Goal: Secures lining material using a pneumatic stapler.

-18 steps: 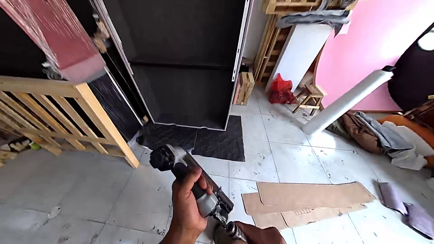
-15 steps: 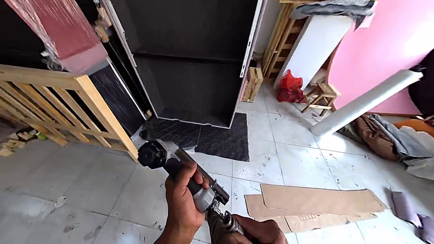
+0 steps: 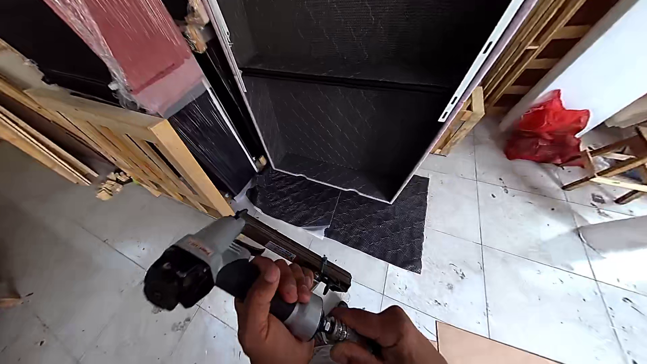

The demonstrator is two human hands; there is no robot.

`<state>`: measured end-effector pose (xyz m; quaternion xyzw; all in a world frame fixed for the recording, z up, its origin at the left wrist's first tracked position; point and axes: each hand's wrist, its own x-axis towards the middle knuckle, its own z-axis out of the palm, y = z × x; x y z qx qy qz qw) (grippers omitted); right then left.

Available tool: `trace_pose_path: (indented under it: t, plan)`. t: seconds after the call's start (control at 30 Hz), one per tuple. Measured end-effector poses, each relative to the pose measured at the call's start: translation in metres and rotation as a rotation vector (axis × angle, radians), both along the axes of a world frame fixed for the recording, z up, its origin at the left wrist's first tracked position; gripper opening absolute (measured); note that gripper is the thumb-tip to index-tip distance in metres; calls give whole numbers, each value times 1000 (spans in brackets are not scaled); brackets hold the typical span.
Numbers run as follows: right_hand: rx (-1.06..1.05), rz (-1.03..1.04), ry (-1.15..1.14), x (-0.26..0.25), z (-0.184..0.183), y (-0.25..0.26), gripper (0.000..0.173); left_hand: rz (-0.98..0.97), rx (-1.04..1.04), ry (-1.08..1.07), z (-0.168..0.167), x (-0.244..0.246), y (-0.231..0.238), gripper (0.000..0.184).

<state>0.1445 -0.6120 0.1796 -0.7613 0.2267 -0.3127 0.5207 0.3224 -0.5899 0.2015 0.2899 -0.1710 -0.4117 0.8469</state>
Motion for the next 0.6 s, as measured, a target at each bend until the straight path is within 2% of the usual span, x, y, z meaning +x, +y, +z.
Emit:
trace_pose_path:
  t: [0.07,0.17,0.33,0.4,0.47,0.53,0.57,0.6]
  plan:
    - [-18,37,26,6,7,-37,34,20,-28,7,2,6,-30,21]
    - [-55,26,21,22,-2,-87,37,28,2,5,-4,21,-80,20]
    - [26,-14,36,45,-38,-172,48,-15,206,14,-29,50,-180,16]
    - [79,-133,100,56,-53,-202,50,-84,241,11,-43,61,-224,13]
    - [22,-310,210,69,-62,-238,67,-221,228,-78,-52,75,-265,12]
    - [-79,-428,283,84,-62,-281,92,-420,217,-300,-55,93,-301,26]
    - [-104,-450,280,94,-55,-302,99,-521,212,-424,-54,101,-316,39]
    - [-125,-453,277,105,-43,-324,99,-614,212,-537,-50,109,-332,51]
